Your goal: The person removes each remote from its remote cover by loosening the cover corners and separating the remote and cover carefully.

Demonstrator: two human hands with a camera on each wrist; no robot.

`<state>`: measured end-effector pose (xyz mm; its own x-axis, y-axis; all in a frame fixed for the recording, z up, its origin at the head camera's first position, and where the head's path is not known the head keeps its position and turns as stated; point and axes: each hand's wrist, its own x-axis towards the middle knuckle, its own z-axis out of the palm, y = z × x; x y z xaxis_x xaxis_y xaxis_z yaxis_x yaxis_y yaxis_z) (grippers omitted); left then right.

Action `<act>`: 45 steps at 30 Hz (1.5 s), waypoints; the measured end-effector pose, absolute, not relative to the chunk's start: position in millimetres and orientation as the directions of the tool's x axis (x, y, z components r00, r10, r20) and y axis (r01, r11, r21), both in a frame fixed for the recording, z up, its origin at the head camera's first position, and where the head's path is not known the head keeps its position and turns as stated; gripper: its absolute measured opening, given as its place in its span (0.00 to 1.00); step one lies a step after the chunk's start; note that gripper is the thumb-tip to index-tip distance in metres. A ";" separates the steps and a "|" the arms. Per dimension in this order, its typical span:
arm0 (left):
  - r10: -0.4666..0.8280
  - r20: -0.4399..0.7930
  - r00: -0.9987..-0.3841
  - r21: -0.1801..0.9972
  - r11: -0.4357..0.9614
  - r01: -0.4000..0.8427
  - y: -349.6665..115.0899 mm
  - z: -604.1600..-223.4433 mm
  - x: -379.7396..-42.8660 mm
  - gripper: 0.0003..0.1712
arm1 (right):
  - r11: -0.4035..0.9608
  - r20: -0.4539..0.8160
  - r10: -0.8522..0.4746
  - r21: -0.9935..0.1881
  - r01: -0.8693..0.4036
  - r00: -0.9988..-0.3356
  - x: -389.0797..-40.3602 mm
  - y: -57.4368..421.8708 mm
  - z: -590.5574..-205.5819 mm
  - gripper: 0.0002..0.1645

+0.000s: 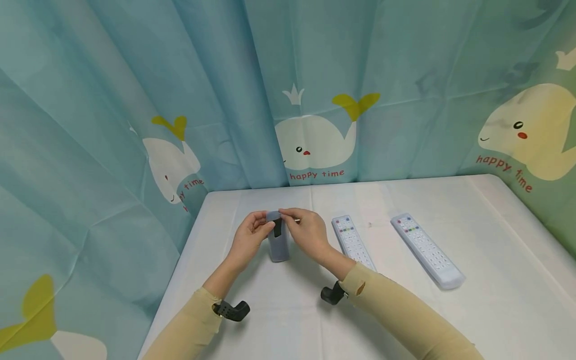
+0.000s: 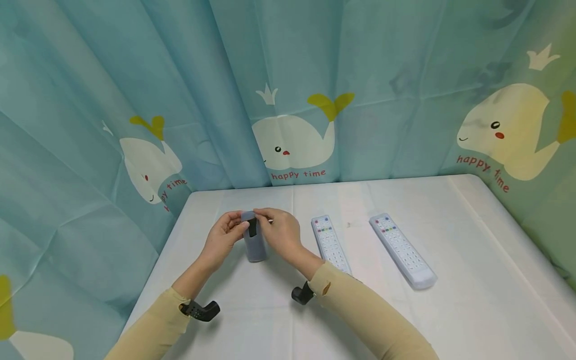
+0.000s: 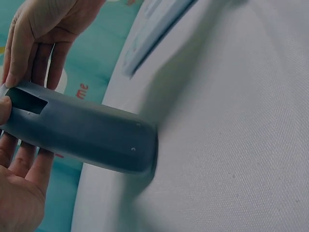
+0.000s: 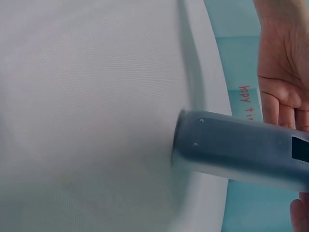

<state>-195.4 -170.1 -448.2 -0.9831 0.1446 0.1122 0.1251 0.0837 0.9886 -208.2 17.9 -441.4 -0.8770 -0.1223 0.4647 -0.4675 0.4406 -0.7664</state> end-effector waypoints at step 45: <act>0.193 0.098 -0.976 0.985 0.122 0.123 -176.1 -448.1 -192.6 0.24 | 0.080 0.077 -0.251 -0.992 -0.100 -0.965 -224.4 31.0 -435.8 0.13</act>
<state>-192.6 -176.1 -448.1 -0.9762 0.1932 0.0984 0.1233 0.1217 0.9849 -224.4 31.0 -435.8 -0.9650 -0.2509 0.0766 -0.0996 0.0800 -0.9918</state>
